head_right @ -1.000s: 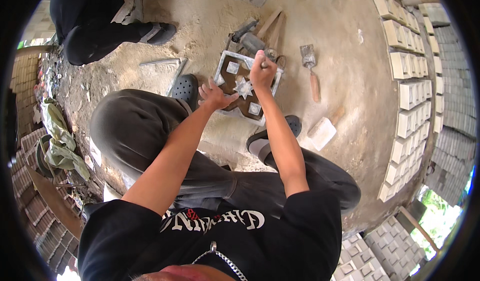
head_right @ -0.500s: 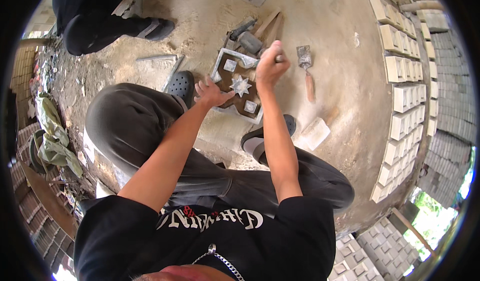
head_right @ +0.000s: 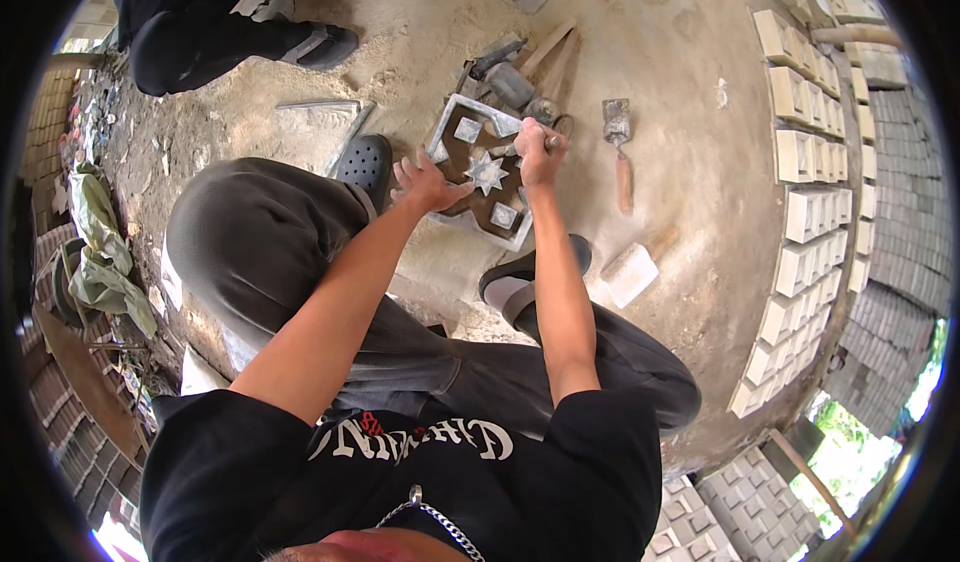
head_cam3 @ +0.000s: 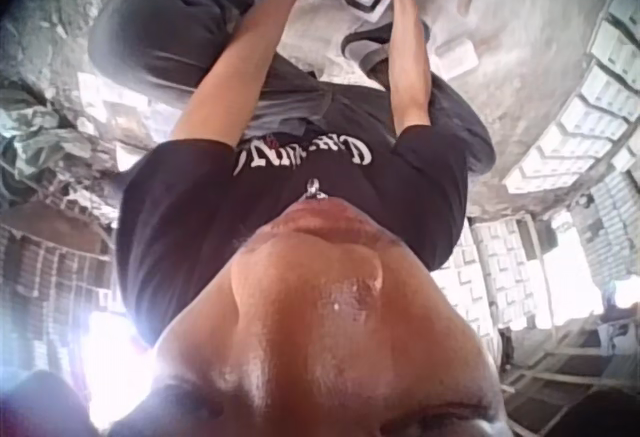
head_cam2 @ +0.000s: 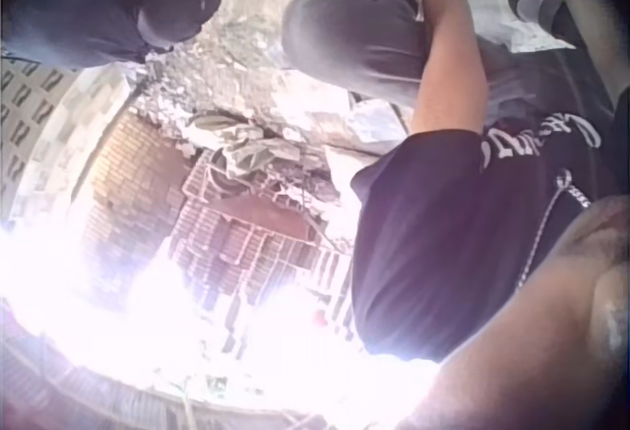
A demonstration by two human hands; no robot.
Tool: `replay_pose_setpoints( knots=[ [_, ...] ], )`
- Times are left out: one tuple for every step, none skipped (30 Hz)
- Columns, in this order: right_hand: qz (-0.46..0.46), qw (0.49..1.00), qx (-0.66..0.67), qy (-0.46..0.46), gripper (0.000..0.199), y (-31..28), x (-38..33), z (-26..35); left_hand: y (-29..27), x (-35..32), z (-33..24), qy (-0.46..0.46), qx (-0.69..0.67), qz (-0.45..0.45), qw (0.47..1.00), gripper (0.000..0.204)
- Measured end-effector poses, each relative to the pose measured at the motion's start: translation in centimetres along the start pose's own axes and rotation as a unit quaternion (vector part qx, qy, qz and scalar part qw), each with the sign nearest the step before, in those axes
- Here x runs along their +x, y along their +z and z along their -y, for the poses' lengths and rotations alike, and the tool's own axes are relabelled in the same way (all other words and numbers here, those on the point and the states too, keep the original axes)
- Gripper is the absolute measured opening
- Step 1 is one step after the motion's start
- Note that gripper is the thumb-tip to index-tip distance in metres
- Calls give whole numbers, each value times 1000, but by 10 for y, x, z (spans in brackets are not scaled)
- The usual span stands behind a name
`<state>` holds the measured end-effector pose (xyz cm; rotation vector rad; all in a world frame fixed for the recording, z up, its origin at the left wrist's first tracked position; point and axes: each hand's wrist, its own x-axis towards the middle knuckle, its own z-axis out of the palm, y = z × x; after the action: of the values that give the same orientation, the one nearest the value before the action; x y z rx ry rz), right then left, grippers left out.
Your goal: The person cleans a star-shaped decorative mold by hand and with a small metal tool, then places concrete or plaster into the mold and smooths it.
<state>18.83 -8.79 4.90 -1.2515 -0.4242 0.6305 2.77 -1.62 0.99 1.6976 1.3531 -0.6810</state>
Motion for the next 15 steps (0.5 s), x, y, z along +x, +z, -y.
replay_pose_setpoints(
  knots=[
    [-11, 1000, 5, -12, 42, -2, 0, 5, 1, 0, 1, -5, -3, 10, 1000, 129],
    [-21, 1000, 9, -22, 41, -2, -1, 9, 1, 1, 1, -3, -5, -1, 1000, 129],
    [-16, 1000, 7, -15, 40, -1, -3, 12, 1, 1, 2, -2, -8, 1, 1000, 129],
    [-29, 998, 31, -39, 38, 2, -4, 13, 2, 1, 2, -2, -7, 1, 1000, 129],
    [-23, 998, 24, -50, 37, 5, -6, 11, 2, 1, 2, -1, -10, 5, 1000, 129],
    [-21, 998, 20, -58, 37, 9, -7, 8, 2, 1, 2, -1, -11, 5, 1000, 129],
    [-58, 995, 35, -71, 36, 13, -8, 5, 2, 1, 2, 0, -11, 1, 1000, 129],
    [-57, 995, -43, -76, 36, 19, -5, -2, 2, 2, 2, -6, -8, 6, 1000, 130],
    [-58, 990, -125, -15, 38, 22, -4, -5, 2, 2, 1, -9, -5, 9, 1000, 130],
    [-46, 990, -131, -38, 38, 23, 0, -7, 2, 3, 1, -13, -4, 14, 1000, 130],
    [-53, 987, -148, -11, 39, 24, 3, -7, 2, 4, 1, -7, -11, 0, 1000, 130],
    [-53, 990, -130, -26, 39, 24, 7, -5, 2, 5, 1, -4, -14, -2, 1000, 131],
    [-71, 991, -112, -25, 39, 24, 9, -2, 3, 5, 2, -12, -5, 10, 1000, 131],
    [-69, 993, -94, -27, 39, 24, 11, 2, 3, 6, 2, 1, -13, -5, 1000, 131],
    [-95, 991, -87, -33, 39, 25, 11, 6, 4, 6, 2, 4, -14, -5, 1000, 131]
  ],
)
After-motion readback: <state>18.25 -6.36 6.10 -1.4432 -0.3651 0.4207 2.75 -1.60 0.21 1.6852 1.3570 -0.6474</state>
